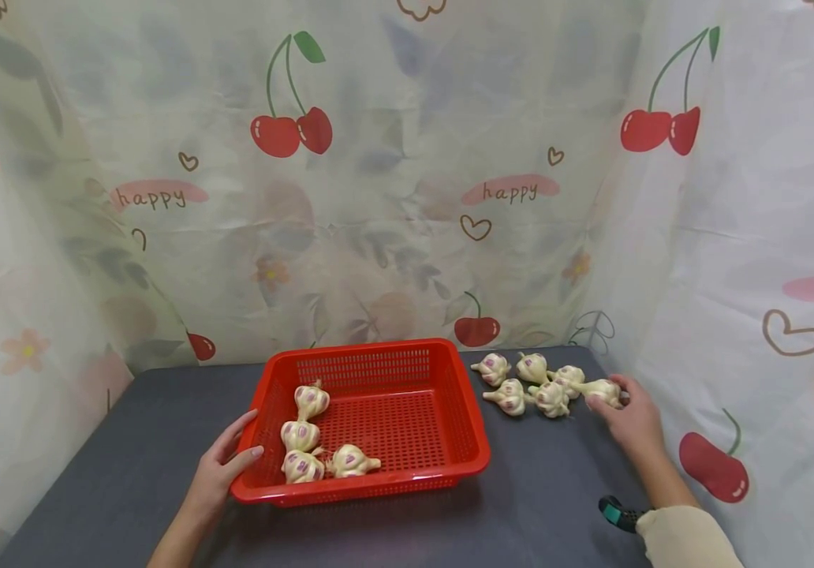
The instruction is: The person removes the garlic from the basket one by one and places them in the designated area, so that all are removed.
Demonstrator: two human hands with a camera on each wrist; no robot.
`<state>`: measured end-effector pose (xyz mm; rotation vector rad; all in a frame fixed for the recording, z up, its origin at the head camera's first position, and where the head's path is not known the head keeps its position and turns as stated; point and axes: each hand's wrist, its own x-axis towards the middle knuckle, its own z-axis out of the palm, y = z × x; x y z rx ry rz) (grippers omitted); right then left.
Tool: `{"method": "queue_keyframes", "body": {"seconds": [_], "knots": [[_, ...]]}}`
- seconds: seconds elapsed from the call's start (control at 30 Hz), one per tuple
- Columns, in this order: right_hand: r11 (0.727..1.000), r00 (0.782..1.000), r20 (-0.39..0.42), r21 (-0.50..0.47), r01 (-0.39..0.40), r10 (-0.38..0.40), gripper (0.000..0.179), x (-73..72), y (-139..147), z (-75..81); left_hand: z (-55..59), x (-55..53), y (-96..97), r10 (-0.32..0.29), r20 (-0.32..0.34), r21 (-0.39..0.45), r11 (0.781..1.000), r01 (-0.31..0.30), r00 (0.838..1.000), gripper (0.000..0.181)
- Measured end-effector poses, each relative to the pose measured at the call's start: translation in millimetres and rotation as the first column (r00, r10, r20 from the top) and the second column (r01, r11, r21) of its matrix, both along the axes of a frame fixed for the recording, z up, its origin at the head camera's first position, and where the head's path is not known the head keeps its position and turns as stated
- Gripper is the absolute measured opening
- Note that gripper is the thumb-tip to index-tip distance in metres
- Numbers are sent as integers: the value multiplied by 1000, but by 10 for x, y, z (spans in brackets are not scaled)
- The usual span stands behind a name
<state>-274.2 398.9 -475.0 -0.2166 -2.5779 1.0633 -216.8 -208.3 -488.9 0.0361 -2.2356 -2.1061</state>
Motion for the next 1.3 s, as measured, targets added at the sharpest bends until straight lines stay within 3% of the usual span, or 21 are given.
{"method": "queue_keyframes", "body": {"seconds": [0.2, 0.57, 0.87, 1.3], "knots": [[998, 1000, -19, 66, -5, 6, 63, -13, 69, -130, -6, -5, -15, -8, 5, -4, 1000, 8, 1000, 60], [996, 1000, 2, 93, 14, -14, 62, -138, 73, -284, 1, 3, -2, -1, -9, -7, 1000, 1, 1000, 59], [996, 998, 49, 76, 41, -45, 61, -244, 83, -305, -10, -9, -5, -5, 0, 3, 1000, 5, 1000, 59], [999, 994, 107, 43, 21, -26, 69, -215, 98, -285, 4, 21, 7, -9, -20, 15, 1000, 9, 1000, 57]]}}
